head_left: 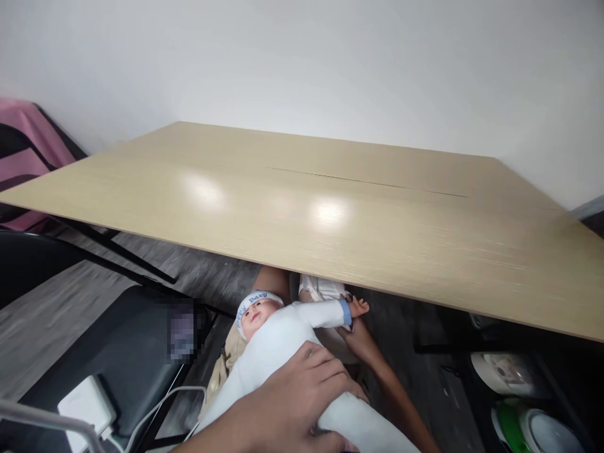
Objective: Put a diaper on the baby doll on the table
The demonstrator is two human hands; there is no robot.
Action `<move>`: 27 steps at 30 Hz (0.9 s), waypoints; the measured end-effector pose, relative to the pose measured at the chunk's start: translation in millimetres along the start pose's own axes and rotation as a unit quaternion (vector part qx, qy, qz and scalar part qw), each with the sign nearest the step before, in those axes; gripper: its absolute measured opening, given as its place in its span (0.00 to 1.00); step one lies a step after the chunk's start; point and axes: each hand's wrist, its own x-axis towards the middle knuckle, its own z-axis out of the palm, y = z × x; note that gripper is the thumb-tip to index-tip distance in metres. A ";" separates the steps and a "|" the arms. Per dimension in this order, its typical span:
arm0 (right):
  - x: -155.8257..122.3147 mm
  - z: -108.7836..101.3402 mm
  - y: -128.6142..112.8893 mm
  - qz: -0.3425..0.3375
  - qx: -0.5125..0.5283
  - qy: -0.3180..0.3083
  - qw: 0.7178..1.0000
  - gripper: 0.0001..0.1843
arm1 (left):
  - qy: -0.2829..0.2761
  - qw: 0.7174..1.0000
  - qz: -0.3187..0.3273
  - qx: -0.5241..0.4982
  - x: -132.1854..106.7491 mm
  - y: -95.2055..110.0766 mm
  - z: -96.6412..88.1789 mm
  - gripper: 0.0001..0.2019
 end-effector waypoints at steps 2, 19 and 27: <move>-11.8 -19.1 3.4 0.014 0.018 0.015 1.000 0.37 | 0.005 1.000 0.011 0.007 -0.7 -0.1 0.9 0.24; 8.7 -55.5 -171.8 -0.210 -0.255 -0.221 0.918 0.26 | 0.061 0.997 0.043 -0.005 -24.3 2.6 -0.6 0.22; -8.9 -72.7 -203.1 -0.259 -0.273 -0.199 0.905 0.12 | 0.398 0.861 -0.316 -0.001 -175.1 -57.1 59.3 0.20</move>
